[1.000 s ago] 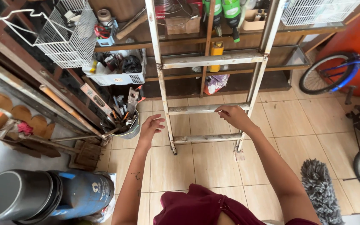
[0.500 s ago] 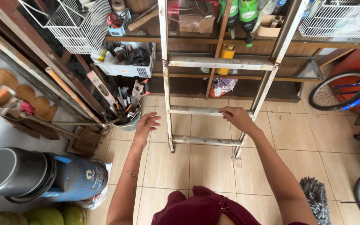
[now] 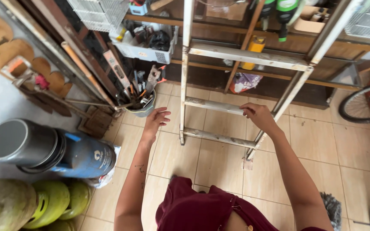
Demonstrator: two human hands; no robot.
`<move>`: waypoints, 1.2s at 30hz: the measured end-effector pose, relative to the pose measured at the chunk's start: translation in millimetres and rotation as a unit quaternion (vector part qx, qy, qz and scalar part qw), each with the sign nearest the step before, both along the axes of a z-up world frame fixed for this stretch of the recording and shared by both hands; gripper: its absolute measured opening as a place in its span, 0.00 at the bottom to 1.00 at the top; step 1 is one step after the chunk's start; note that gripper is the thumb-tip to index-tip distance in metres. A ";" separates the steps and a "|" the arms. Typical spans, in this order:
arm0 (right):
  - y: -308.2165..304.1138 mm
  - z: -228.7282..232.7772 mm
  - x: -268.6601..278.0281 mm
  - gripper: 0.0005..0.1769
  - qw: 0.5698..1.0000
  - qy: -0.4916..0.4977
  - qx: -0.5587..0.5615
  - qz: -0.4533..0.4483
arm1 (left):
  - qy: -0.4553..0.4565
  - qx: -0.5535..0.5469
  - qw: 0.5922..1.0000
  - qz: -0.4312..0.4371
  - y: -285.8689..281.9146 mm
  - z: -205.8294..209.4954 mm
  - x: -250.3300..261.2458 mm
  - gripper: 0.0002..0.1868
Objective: Organizing various household tools and items into a basket.
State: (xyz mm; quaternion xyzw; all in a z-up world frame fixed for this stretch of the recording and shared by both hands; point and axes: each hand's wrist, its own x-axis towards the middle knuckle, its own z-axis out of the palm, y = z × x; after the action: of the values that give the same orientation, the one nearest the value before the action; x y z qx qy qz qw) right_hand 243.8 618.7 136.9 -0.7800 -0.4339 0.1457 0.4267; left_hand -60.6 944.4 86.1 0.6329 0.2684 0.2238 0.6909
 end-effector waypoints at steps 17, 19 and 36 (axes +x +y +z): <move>202.6 -14.2 -20.1 0.12 0.990 0.009 -0.012 0.139 | 0.013 0.002 0.995 0.098 136.6 2.9 -77.6 0.19; 235.0 -12.4 -27.9 0.12 0.989 0.015 -0.016 0.148 | 0.015 0.003 0.994 0.105 161.8 3.1 -87.2 0.19; 464.7 -57.9 -64.0 0.12 0.981 0.040 -0.084 0.170 | 0.076 -0.014 0.990 0.116 360.7 10.7 -146.8 0.18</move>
State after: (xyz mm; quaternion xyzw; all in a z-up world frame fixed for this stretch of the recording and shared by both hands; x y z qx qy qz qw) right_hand 179.7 1083.4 79.0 -0.7217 -0.5292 0.2829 0.3452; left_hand -207.4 1305.2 96.8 0.6028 0.3944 0.2498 0.6470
